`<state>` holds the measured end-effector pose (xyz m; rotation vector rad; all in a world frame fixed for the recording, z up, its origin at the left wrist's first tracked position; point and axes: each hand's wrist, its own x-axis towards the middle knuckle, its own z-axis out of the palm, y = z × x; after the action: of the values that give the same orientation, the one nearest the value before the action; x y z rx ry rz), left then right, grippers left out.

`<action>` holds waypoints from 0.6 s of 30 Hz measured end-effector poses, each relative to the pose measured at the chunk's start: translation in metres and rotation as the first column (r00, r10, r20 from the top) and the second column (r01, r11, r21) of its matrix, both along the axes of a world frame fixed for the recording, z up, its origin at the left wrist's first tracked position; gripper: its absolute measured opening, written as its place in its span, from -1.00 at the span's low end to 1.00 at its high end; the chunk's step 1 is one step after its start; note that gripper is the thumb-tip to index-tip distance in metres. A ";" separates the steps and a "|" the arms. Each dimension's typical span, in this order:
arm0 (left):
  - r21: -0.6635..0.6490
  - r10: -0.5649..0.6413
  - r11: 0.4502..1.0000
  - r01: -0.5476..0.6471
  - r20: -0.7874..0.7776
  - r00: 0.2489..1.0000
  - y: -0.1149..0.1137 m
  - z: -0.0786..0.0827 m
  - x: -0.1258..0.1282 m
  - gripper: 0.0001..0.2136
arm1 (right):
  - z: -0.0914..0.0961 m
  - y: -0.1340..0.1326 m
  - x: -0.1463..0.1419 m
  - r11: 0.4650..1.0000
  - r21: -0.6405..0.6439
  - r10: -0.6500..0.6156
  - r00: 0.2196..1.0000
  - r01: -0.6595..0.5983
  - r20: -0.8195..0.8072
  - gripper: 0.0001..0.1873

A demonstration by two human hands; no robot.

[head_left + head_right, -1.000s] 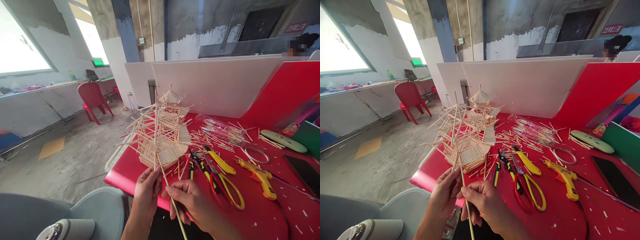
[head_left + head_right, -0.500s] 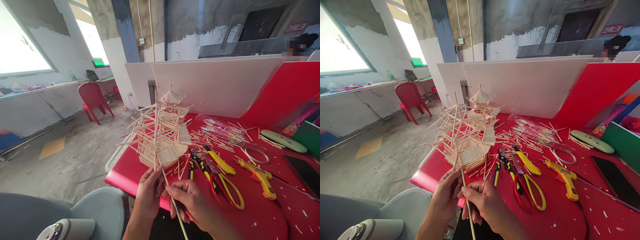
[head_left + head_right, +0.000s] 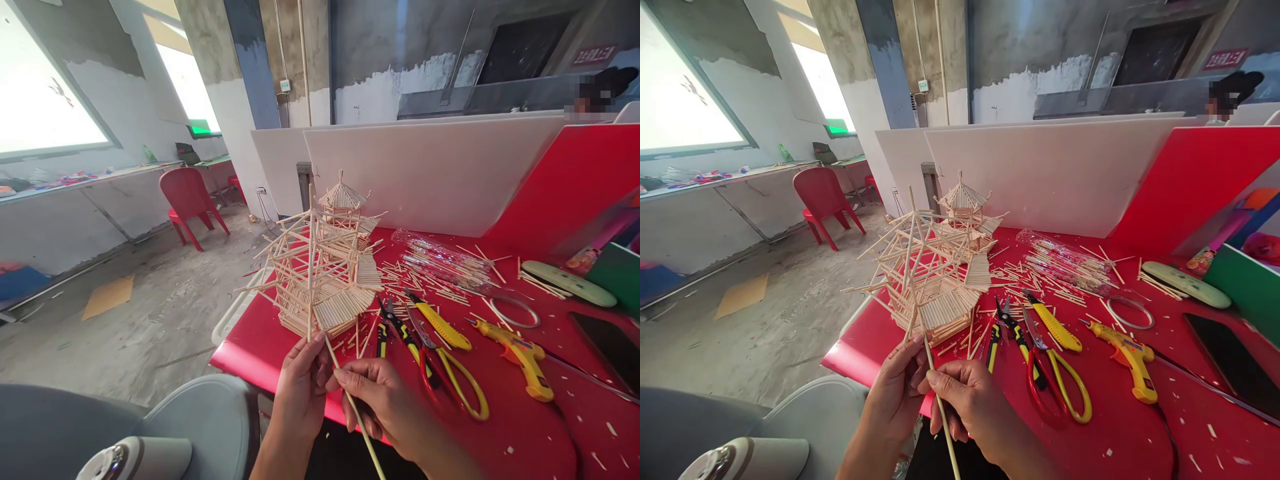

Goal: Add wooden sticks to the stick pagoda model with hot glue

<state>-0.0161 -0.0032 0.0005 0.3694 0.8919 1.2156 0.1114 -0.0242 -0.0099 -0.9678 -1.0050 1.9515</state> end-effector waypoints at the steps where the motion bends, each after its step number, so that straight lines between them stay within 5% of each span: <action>1: -0.001 0.004 1.000 -0.004 0.002 1.000 0.000 0.000 0.000 -0.61 | 0.000 0.000 0.000 1.000 0.000 -0.003 1.000 0.003 0.003 -0.45; 18: 0.003 0.017 1.000 -0.017 0.008 1.000 -0.001 0.000 0.001 -0.61 | 0.000 0.001 0.004 1.000 -0.007 -0.010 1.000 0.010 -0.002 -0.49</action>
<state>-0.0151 -0.0040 0.0001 0.3598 0.8879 1.2331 0.1152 -0.0231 -0.0098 -0.9733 -0.9908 1.9487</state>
